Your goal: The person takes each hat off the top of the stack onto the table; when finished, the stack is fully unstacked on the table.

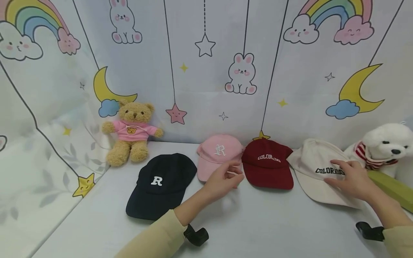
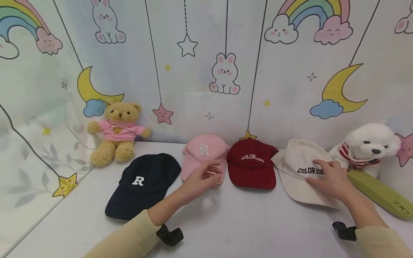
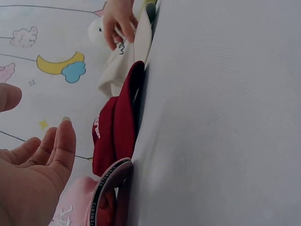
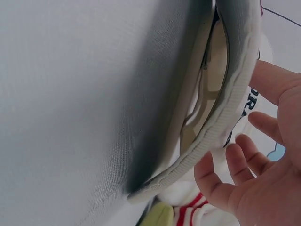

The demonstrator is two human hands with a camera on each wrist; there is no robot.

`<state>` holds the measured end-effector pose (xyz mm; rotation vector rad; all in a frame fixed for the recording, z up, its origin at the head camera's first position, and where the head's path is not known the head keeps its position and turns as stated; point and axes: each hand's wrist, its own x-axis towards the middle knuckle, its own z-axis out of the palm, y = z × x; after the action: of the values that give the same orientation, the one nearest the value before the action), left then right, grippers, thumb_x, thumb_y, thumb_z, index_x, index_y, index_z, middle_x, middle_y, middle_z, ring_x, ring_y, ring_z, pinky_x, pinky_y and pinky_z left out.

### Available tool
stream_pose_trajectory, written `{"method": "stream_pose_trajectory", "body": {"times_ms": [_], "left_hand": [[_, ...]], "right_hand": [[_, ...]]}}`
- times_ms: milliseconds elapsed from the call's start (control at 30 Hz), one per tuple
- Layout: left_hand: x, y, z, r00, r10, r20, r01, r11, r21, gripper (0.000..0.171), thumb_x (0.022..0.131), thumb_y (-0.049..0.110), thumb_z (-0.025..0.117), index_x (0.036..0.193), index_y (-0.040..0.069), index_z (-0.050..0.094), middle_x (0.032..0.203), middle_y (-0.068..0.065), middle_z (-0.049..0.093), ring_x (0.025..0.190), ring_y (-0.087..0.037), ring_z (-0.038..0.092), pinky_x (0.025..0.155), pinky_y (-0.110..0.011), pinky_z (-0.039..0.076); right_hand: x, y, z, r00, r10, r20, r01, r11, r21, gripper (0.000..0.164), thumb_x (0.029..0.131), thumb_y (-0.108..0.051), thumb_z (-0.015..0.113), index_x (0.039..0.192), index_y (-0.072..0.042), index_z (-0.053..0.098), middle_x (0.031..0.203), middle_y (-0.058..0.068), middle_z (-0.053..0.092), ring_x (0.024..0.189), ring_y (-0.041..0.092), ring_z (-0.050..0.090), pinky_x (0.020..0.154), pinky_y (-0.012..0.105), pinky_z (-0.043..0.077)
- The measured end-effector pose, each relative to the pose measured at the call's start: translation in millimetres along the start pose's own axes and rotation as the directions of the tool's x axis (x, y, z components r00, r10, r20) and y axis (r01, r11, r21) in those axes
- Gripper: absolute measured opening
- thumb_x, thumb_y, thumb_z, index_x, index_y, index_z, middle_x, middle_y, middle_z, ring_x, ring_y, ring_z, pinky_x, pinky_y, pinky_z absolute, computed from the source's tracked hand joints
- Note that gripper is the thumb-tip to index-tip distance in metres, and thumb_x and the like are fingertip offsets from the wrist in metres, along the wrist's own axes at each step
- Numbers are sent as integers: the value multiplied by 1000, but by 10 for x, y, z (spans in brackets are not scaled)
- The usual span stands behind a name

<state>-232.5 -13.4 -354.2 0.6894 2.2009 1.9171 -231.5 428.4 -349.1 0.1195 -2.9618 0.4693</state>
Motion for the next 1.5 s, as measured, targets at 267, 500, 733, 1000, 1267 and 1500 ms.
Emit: {"method": "stream_pose_trajectory", "body": {"times_ms": [267,500,733,1000,1267,1500], "left_hand": [[-156,19,-208,1000,5,-20,-4,999,50,47,98,21,67,141,8,52,117,-5,62,102,-20,63,82,-31,56],[-294,6,-394,1000,12,-18,-10,996,91,48,101,23,63,143,5,49,119,-8,60,104,-22,62,84,-31,56],[-418,-18,-575,998,28,-60,-20,992,122,45,101,20,64,141,5,51,117,-9,61,103,-24,63,82,-30,56],[-571,-9,-819,992,69,-105,-52,986,156,44,101,14,62,141,1,49,117,-13,60,103,-29,62,80,-29,55],[-741,-47,-1048,984,23,-177,8,986,169,45,101,13,63,142,2,48,122,-17,60,102,-23,62,80,-28,54],[-890,-114,-1247,974,35,-224,19,972,232,45,100,12,64,142,4,48,123,-19,60,99,-22,63,79,-28,54]], "right_hand": [[53,-17,18,1000,0,1,0,1000,2,74,94,-36,72,139,12,37,125,51,26,109,67,30,78,77,36],[124,-18,43,1000,-3,-4,3,1000,8,74,95,-37,71,138,13,37,125,52,27,109,67,32,79,77,36],[192,-54,54,1000,-3,1,3,1000,8,75,94,-39,71,138,12,38,126,51,26,109,68,31,79,77,36],[311,-374,8,997,-55,-48,53,997,-51,75,89,-30,76,136,15,39,125,48,30,110,65,33,83,76,37],[444,-1137,161,968,-237,-81,241,970,39,66,92,-26,75,138,9,45,120,32,49,105,48,54,80,59,54],[521,-1739,354,939,-330,-99,341,933,119,62,93,-26,74,141,4,48,125,26,54,112,41,56,88,58,51]]}}
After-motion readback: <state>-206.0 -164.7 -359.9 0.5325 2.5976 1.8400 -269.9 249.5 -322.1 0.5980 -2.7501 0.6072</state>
